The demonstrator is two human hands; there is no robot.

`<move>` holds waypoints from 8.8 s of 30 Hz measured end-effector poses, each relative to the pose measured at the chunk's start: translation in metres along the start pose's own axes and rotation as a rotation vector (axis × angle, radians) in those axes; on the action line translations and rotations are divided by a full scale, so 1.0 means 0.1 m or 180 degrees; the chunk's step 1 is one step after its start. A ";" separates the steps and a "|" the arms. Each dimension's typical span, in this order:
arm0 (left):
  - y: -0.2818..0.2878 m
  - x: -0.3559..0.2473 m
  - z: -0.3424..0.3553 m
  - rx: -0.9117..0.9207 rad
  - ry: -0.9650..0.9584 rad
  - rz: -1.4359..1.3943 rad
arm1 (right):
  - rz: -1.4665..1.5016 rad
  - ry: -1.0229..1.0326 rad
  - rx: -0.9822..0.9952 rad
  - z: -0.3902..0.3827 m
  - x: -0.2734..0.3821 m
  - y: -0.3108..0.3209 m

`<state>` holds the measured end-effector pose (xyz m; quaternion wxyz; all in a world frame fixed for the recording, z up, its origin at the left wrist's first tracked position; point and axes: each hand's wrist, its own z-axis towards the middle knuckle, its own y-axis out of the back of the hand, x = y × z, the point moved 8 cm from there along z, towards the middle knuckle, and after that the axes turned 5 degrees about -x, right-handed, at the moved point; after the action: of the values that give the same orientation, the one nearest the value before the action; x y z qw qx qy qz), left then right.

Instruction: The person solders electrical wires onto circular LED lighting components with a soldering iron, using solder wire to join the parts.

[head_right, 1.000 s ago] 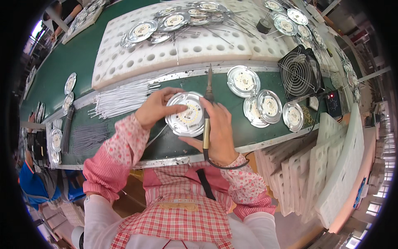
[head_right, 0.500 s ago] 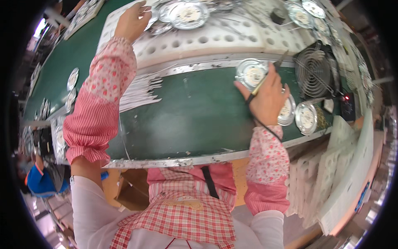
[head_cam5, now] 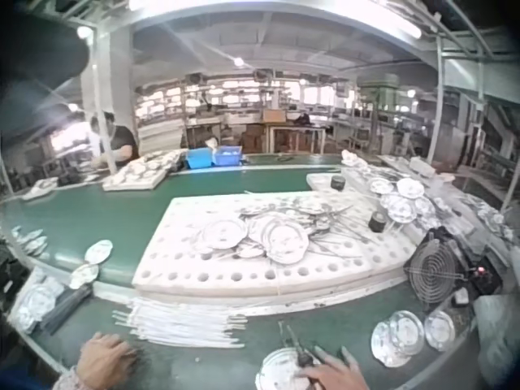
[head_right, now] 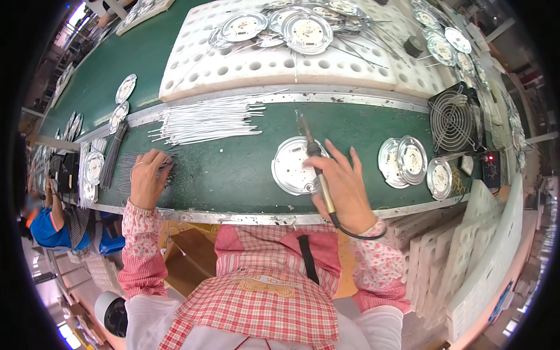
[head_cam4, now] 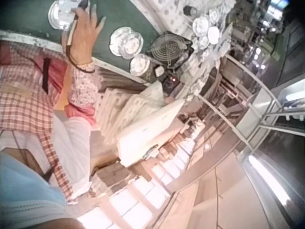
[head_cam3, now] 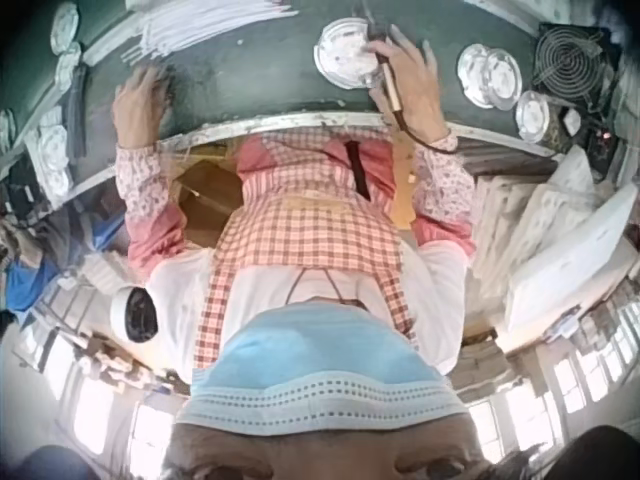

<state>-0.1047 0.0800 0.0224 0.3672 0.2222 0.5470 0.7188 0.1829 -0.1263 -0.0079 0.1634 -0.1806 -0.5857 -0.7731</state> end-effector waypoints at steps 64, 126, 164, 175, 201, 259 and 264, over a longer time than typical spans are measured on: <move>-0.48 -1.70 0.48 -0.0388 -0.0135 -0.1684 | 0.1012 -0.0381 -0.1402 -0.22 0.02 0.35; -0.02 -1.37 0.98 -0.0667 -0.0016 -0.2523 | 0.0877 -0.1424 -0.1493 -0.15 0.00 0.35; -0.76 -1.79 0.68 0.0394 0.1024 -0.2999 | 0.0391 -0.0743 -0.1103 0.12 0.18 0.06; -0.74 -1.81 0.57 -0.0056 -0.0297 -0.2474 | -0.0484 -0.0387 -0.1444 -0.15 0.21 0.15; -0.75 -2.06 0.67 0.0019 -0.0940 -0.1626 | 0.2064 -0.1594 -0.0909 -0.38 0.02 0.18; -0.15 -1.94 0.20 -0.0018 -0.0940 -0.1435 | 0.0388 -0.0530 -0.1608 -0.47 0.18 0.28; -0.21 -1.97 0.21 -0.0435 -0.0615 -0.1459 | 0.1197 -0.1107 -0.1531 -0.64 0.12 0.31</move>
<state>0.0407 -0.0563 0.0245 0.5852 0.1348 0.4956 0.6275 0.1808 -0.1967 0.0085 0.1535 -0.4475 -0.3624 -0.8030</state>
